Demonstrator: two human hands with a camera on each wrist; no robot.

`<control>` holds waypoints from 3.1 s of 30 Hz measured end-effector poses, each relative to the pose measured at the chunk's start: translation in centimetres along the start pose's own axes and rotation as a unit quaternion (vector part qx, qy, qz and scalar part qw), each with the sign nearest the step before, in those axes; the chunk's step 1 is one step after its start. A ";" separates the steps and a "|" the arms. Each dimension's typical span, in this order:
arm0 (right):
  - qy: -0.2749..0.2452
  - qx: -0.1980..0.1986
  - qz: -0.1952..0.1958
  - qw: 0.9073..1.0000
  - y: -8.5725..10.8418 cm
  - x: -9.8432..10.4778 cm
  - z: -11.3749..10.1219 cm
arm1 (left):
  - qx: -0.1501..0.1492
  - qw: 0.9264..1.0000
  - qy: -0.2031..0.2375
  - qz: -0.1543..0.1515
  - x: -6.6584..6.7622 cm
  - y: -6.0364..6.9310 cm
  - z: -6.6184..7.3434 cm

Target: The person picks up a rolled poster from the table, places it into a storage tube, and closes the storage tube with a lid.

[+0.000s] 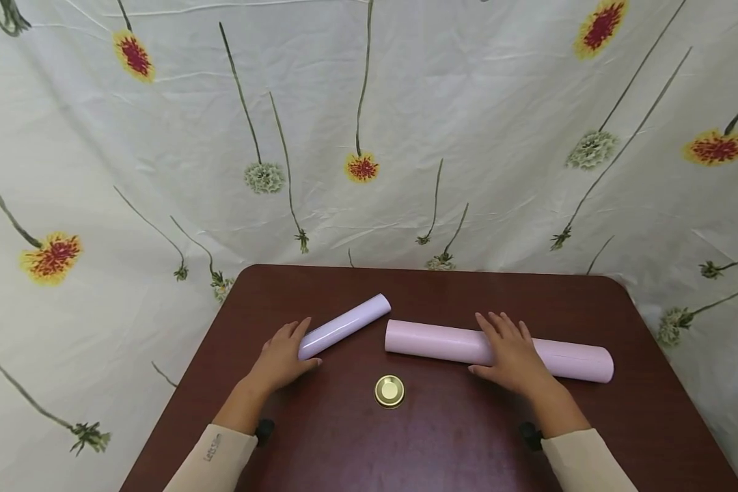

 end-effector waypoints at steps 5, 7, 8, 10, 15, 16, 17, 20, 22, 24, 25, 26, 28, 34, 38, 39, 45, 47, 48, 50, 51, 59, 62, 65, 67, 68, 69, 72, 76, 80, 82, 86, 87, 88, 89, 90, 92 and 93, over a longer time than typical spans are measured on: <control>0.008 0.004 0.004 1.000 -0.1 -0.2 -0.1 | 0.010 1.000 -0.006 0.012 -0.2 0.0 -0.2; 0.010 0.006 0.004 1.000 -0.2 -0.4 -0.1 | 0.009 1.000 -0.016 0.020 -0.2 0.0 -0.3; 0.011 0.007 0.004 1.000 -0.2 -0.5 -0.1 | 0.008 0.999 -0.021 0.023 -0.3 0.0 -0.3; 0.009 0.007 0.004 1.000 -0.4 -0.7 -0.1 | 0.006 0.999 -0.031 0.029 -0.3 0.0 -0.4; 0.010 0.009 0.003 1.000 -0.6 -1.3 -0.1 | 0.010 0.999 -0.032 0.034 -0.3 0.0 -0.6; 0.010 0.008 0.002 1.000 -0.6 -1.4 0.0 | 0.011 0.999 -0.029 0.034 -0.3 0.0 -0.6; 0.011 0.007 0.001 1.000 -0.6 -1.4 0.0 | 0.013 0.999 -0.027 0.032 -0.3 0.0 -0.6; 0.011 -0.003 -0.006 1.000 -0.7 -1.6 0.1 | 0.008 0.999 -0.026 0.037 -0.4 0.1 -0.6; 0.010 -0.006 -0.009 1.000 -0.7 -1.6 0.2 | 0.003 0.999 -0.028 0.040 -0.4 0.1 -0.5; 0.012 -0.009 -0.012 1.000 -0.6 -1.7 0.3 | -0.003 0.999 -0.029 0.045 -0.4 0.2 -0.4; 0.012 -0.010 -0.012 1.000 -0.6 -1.7 0.3 | -0.004 0.998 -0.030 0.047 -0.4 0.2 -0.4; 0.013 -0.011 -0.012 1.000 -0.6 -1.7 0.4 | -0.004 0.998 -0.030 0.048 -0.4 0.2 -0.4; 0.019 -0.009 -0.009 1.000 -0.6 -1.8 0.3 | -0.006 0.998 -0.032 0.051 -0.5 0.2 -0.4; 0.031 -0.001 0.013 0.999 -0.8 -1.7 0.3 | -0.004 0.997 -0.039 0.060 -0.7 0.2 -0.8; 0.029 0.002 0.019 0.999 -0.8 -1.7 0.5 | -0.001 0.997 -0.038 0.065 -0.5 0.2 -0.9; 0.029 0.004 0.020 0.999 -0.8 -1.7 0.5 | -0.001 0.997 -0.037 0.067 -0.5 0.3 -0.9; 0.022 0.010 0.035 0.999 -0.6 -1.8 0.7 | -0.007 0.996 -0.030 0.082 -0.1 0.3 -0.8; 0.021 0.012 0.043 0.999 -0.5 -1.7 0.6 | -0.008 0.996 -0.027 0.086 0.0 0.3 -0.8; 0.022 0.012 0.047 0.999 -0.4 -1.7 0.6 | -0.009 0.996 -0.024 0.089 0.0 0.4 -0.8; 0.022 0.012 0.054 0.998 -0.3 -1.6 0.6 | -0.009 0.996 -0.016 0.092 0.2 0.4 -0.7; 0.021 0.010 0.057 0.998 -0.3 -1.5 0.6 | -0.009 0.996 -0.012 0.092 0.2 0.5 -0.7; 0.016 -0.001 0.090 0.996 -0.2 -0.5 0.7 | -0.003 0.995 0.022 0.099 0.7 0.7 -0.4; 0.011 -0.010 0.089 0.996 -0.3 -0.4 1.0 | -0.002 0.994 0.030 0.100 0.8 0.6 -0.4; 0.008 -0.015 0.096 0.995 -0.3 0.0 1.2 | -0.005 0.994 0.037 0.105 0.9 0.6 -0.3; 0.008 -0.015 0.107 0.994 -0.3 0.2 1.2 | -0.009 0.993 0.042 0.110 1.1 0.7 -0.1; 0.009 -0.016 0.111 0.994 -0.3 0.3 1.2 | -0.011 0.993 0.044 0.112 1.2 0.7 -0.1; 0.009 -0.015 0.116 0.993 -0.3 0.4 1.2 | -0.012 0.992 0.045 0.115 1.2 0.7 0.0; 0.005 -0.019 0.120 0.993 -0.3 0.6 1.2 | -0.017 0.991 0.051 0.124 1.4 0.8 0.2; 0.000 -0.027 0.115 0.993 -0.3 0.8 1.4 | -0.025 0.989 0.054 0.134 1.6 0.9 0.4; 0.001 -0.025 0.121 0.992 -0.2 1.1 1.4 | -0.035 0.988 0.052 0.141 1.7 0.9 0.5; 0.000 -0.026 0.122 0.992 -0.2 1.2 1.4 | -0.039 0.987 0.053 0.143 1.7 0.9 0.6; -0.002 -0.032 0.122 0.992 -0.2 1.3 1.5 | -0.045 0.987 0.053 0.145 1.8 0.9 0.8; -0.002 -0.033 0.122 0.992 -0.2 1.3 1.5 | -0.046 0.987 0.053 0.145 1.8 0.8 0.9; -0.002 -0.035 0.122 0.992 -0.2 1.3 1.6 | -0.045 0.987 0.053 0.142 1.9 0.8 0.9; -0.003 -0.035 0.122 0.992 -0.2 1.3 1.6 | -0.045 0.988 0.052 0.141 1.9 0.8 1.0; -0.003 -0.035 0.123 0.992 -0.2 1.4 1.6 | -0.045 0.988 0.053 0.139 2.0 0.8 1.0; -0.002 -0.035 0.124 0.992 -0.2 1.5 1.6 | -0.043 0.989 0.050 0.136 2.0 0.8 1.1; -0.001 -0.036 0.123 0.992 -0.2 1.6 1.7 | -0.043 0.989 0.050 0.134 2.1 0.8 1.1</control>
Point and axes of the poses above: each hand's wrist, its own y-axis away from the middle knuckle, its own x-axis out of the back of the hand, z = x × y, the point moved 7 cm from there along -y, towards the middle knuckle, and after that the axes turned 2 degrees about -y, right-handed, at the moved point
